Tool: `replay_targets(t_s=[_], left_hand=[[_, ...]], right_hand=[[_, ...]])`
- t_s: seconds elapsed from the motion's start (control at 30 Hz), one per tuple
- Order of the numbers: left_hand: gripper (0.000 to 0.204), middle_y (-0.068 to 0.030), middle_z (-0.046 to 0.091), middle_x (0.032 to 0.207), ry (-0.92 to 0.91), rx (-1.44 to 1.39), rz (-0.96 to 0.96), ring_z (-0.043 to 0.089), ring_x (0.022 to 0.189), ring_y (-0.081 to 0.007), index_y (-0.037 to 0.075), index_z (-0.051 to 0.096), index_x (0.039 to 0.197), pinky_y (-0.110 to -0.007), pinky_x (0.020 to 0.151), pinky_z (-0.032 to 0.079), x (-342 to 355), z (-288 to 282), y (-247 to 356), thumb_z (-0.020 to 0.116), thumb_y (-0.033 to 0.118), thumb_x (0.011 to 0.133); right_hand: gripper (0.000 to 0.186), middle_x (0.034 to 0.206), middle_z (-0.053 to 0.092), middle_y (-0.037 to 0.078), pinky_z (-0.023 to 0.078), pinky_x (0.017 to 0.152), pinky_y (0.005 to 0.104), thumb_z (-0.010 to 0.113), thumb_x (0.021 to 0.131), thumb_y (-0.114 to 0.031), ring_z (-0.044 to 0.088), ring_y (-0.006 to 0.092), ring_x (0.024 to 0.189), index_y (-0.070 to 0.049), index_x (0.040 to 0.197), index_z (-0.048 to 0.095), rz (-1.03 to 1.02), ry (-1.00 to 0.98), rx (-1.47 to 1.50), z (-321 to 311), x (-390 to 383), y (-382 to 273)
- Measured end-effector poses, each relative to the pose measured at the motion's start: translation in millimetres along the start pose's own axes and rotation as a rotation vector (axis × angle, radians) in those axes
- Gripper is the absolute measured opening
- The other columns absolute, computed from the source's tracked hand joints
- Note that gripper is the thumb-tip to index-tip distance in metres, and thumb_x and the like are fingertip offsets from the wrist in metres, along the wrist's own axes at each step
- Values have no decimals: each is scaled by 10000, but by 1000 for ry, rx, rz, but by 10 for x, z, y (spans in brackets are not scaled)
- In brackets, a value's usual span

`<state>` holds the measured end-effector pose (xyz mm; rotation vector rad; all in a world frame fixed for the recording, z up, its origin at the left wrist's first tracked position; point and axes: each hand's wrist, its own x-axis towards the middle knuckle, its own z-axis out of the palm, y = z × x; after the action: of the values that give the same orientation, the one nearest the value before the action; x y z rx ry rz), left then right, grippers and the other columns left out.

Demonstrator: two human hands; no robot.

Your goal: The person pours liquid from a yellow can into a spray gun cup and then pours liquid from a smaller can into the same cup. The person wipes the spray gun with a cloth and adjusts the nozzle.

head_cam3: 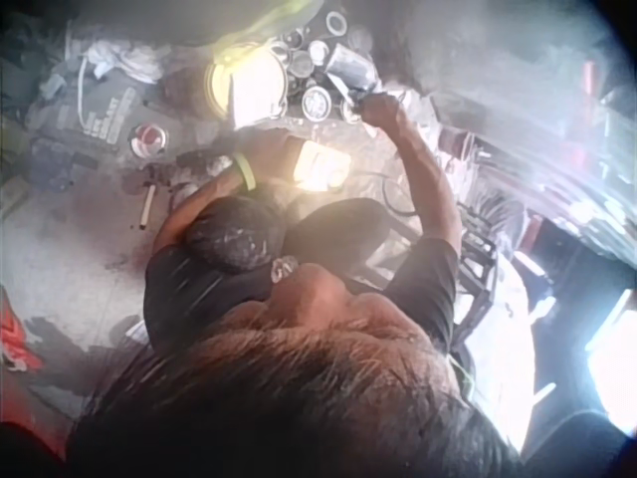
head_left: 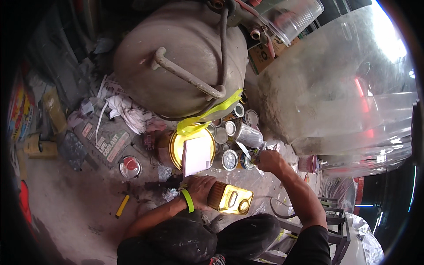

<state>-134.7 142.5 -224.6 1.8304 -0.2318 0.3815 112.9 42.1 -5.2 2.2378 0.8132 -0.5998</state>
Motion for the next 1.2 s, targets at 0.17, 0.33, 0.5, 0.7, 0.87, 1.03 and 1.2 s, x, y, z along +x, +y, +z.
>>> replay_targets(t_s=[0.17,0.33,0.5,0.7,0.87,1.03,1.2], left_hand=[[1113,-240,457,1336,0,-7,-1,444,1270,-425,-16,355,1364,-508,1105,343,-1,18,-3,908,396,491],[1136,-255,450,1340,3,13,0,442,1269,-433,-33,347,1363,-517,1107,336,-28,13,-14,910,422,489],[1169,-263,441,1345,-13,39,57,435,1272,-440,-33,311,1383,-516,1112,330,36,-72,69,909,454,504],[1189,-266,448,1329,-170,64,21,463,1237,-444,-4,272,1411,-516,1080,371,172,-137,99,906,478,527],[1158,-253,513,1271,-156,62,-29,531,1169,-433,-1,311,1403,-508,1023,420,314,5,322,915,455,525],[1124,-276,546,1205,-337,138,-98,568,1101,-444,-18,321,1390,-505,962,457,626,-136,799,899,455,549],[1196,-306,518,1258,-633,322,-130,552,1145,-468,-22,262,1436,-496,1001,441,1101,-243,1424,893,490,559]], right_hand=[[356,838,705,213,556,773,468,685,819,-374,702,367,835,-22,849,733,-14,33,-33,-104,-66,-28],[306,845,716,199,574,759,458,679,822,-326,715,356,823,-27,846,740,-20,47,-71,-121,-65,-95],[341,807,695,213,548,718,464,640,867,-375,702,366,794,-46,899,726,9,19,51,54,-79,-27],[446,828,680,251,523,716,492,661,876,-454,667,439,822,-62,1089,670,87,136,606,782,-738,119],[434,985,676,257,524,748,462,730,863,-252,651,448,913,-23,1213,616,213,315,1031,1992,-1635,352],[443,983,654,239,517,731,440,729,848,-215,644,433,892,-49,1236,593,339,592,1097,3237,-2126,39],[665,1115,620,211,526,779,475,778,731,-157,639,430,940,-48,1329,508,313,402,1145,3893,-2182,-290]])
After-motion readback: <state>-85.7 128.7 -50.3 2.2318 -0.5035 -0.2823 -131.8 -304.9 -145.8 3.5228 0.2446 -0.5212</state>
